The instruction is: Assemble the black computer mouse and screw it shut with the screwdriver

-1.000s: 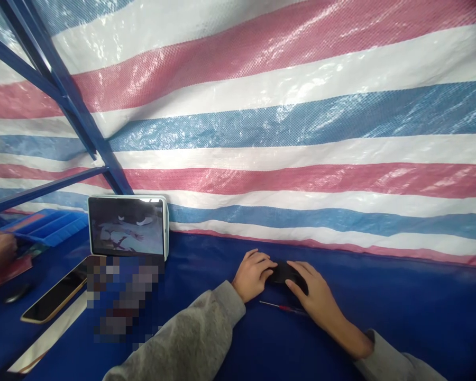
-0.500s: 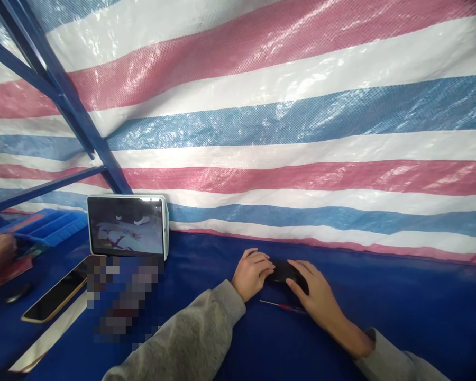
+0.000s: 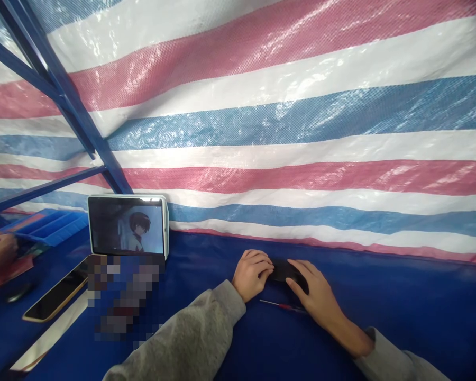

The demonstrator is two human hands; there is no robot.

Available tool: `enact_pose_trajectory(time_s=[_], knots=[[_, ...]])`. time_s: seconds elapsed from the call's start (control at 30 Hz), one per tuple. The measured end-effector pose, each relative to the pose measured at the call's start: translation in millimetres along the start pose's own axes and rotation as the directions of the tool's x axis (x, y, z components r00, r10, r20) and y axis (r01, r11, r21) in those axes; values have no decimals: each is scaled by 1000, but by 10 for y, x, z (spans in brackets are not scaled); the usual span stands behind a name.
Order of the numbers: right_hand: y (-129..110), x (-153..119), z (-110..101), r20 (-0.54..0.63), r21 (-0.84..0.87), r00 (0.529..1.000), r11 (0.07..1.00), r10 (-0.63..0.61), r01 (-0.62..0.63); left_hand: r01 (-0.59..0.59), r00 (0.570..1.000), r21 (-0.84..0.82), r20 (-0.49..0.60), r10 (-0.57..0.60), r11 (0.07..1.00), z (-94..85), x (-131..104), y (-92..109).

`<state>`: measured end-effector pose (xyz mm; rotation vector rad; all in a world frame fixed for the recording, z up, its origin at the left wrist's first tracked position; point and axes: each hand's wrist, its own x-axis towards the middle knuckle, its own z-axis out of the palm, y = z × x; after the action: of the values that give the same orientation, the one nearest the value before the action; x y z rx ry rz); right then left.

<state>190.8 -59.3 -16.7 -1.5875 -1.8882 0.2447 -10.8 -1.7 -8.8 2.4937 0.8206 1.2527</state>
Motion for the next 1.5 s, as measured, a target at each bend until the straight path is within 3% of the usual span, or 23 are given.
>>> enact_pose_trajectory(time_s=[0.63,0.97,1.2,1.5], knots=[[14,-8,14,-22,-17,1000,1000,-20,20,13,1000,-15,7,-12,1000,-18,6,21],[57,-21,39,-4,-34,1000,999,-19,19,44,997,-15,67,-43,999,-6,5,-16],[40,-13,34,-39,-10,999,999,-33,33,71,979,-11,193,-67,997,-64,29,43],[30,-17,23,-30,-4,999,1000,-26,26,88,975,-21,208,-82,996,-34,19,2]])
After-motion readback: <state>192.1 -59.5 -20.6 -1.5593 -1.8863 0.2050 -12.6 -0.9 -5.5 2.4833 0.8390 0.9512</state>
